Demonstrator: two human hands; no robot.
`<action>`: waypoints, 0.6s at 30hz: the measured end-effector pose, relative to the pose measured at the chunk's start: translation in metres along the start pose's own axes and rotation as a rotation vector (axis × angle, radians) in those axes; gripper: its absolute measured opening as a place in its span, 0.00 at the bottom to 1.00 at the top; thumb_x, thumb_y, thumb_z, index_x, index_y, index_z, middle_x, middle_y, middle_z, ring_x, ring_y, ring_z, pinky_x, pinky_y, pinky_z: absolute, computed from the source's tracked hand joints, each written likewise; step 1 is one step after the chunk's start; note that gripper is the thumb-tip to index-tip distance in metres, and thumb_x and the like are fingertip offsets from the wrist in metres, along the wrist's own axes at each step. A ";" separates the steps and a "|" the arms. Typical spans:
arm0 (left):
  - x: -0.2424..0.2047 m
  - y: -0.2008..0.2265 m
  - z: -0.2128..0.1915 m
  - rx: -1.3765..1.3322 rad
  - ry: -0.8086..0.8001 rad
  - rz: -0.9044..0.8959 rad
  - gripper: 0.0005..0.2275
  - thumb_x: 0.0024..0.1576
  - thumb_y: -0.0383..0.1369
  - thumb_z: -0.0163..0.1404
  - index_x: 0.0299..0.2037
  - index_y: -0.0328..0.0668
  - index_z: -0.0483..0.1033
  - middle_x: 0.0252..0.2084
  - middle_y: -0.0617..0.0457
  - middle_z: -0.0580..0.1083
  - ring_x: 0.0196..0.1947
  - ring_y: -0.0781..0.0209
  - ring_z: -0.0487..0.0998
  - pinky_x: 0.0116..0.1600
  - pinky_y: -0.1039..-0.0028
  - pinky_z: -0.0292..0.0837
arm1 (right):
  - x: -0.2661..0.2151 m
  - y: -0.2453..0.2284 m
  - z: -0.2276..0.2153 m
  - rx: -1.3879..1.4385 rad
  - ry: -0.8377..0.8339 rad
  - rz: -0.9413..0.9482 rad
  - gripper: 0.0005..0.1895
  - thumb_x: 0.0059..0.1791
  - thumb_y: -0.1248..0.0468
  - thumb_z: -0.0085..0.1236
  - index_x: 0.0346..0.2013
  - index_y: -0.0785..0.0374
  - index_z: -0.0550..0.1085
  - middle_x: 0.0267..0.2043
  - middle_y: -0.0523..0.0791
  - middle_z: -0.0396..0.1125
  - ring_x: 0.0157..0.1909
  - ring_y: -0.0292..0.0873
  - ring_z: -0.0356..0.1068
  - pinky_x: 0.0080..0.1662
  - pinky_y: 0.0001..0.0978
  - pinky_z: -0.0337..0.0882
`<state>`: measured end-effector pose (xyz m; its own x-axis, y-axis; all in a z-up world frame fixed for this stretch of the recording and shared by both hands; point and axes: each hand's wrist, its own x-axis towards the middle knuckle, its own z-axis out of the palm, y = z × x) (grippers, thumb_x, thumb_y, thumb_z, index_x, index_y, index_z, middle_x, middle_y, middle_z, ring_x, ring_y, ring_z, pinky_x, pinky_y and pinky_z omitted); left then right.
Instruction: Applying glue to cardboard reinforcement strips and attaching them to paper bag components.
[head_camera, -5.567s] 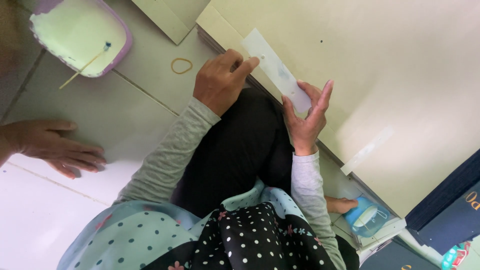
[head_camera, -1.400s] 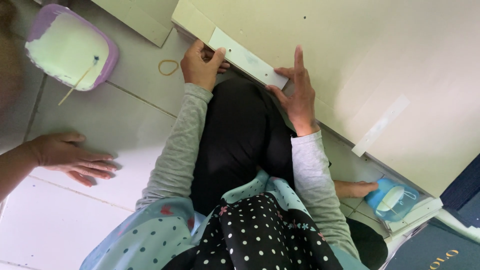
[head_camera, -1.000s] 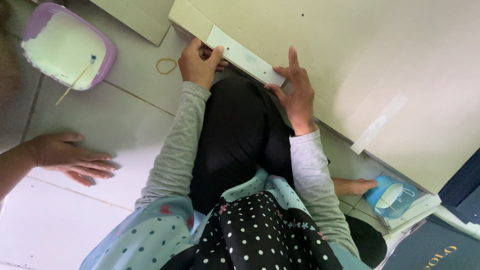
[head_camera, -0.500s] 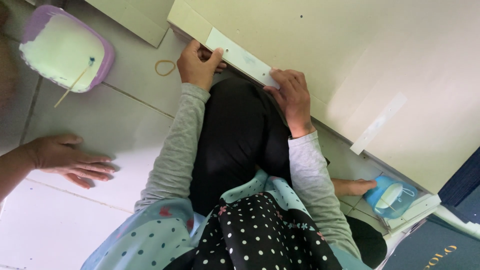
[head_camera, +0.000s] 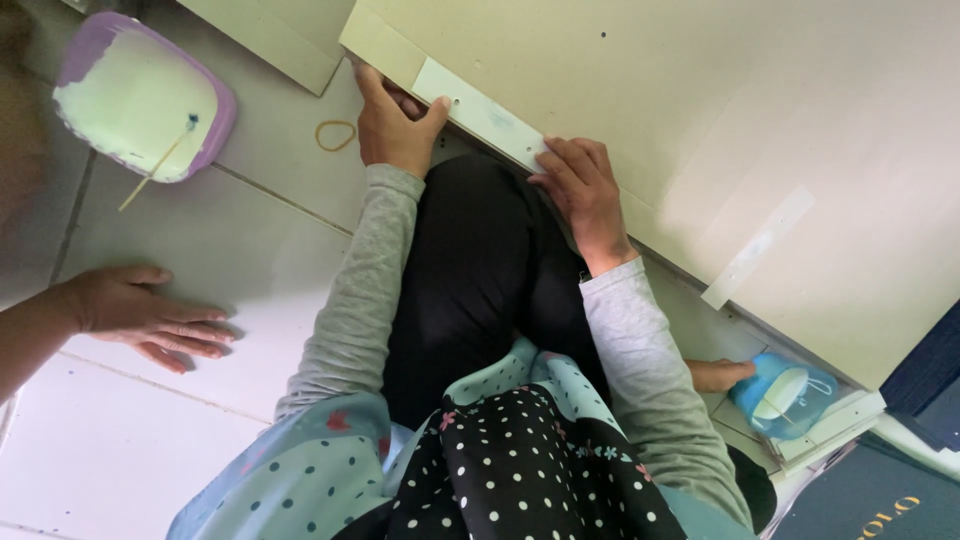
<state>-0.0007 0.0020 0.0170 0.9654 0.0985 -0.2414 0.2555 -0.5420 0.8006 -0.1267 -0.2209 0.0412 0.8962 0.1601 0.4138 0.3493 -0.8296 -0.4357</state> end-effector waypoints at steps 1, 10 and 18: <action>0.001 -0.004 0.004 0.001 0.003 0.000 0.28 0.47 0.42 0.67 0.45 0.51 0.56 0.24 0.62 0.72 0.24 0.60 0.76 0.35 0.61 0.74 | 0.001 0.000 -0.001 0.002 0.001 -0.002 0.12 0.52 0.70 0.69 0.49 0.66 0.77 0.54 0.48 0.71 0.52 0.50 0.66 0.53 0.39 0.78; 0.008 -0.025 0.012 0.658 0.377 0.413 0.76 0.39 0.67 0.83 0.82 0.66 0.24 0.82 0.42 0.19 0.85 0.38 0.31 0.76 0.23 0.50 | 0.001 -0.003 0.000 -0.025 -0.001 -0.039 0.10 0.53 0.71 0.67 0.48 0.68 0.77 0.53 0.49 0.71 0.52 0.51 0.66 0.53 0.39 0.77; 0.021 -0.025 -0.003 0.329 0.305 1.265 0.05 0.63 0.29 0.59 0.37 0.55 0.80 0.47 0.58 0.77 0.48 0.55 0.77 0.62 0.53 0.56 | -0.003 0.000 0.001 -0.034 0.035 -0.048 0.11 0.53 0.70 0.68 0.49 0.66 0.77 0.55 0.48 0.71 0.52 0.50 0.66 0.53 0.39 0.78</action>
<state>0.0136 0.0202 -0.0068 0.5111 -0.4580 0.7273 -0.7976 -0.5681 0.2028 -0.1289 -0.2205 0.0391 0.8684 0.1819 0.4613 0.3816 -0.8391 -0.3876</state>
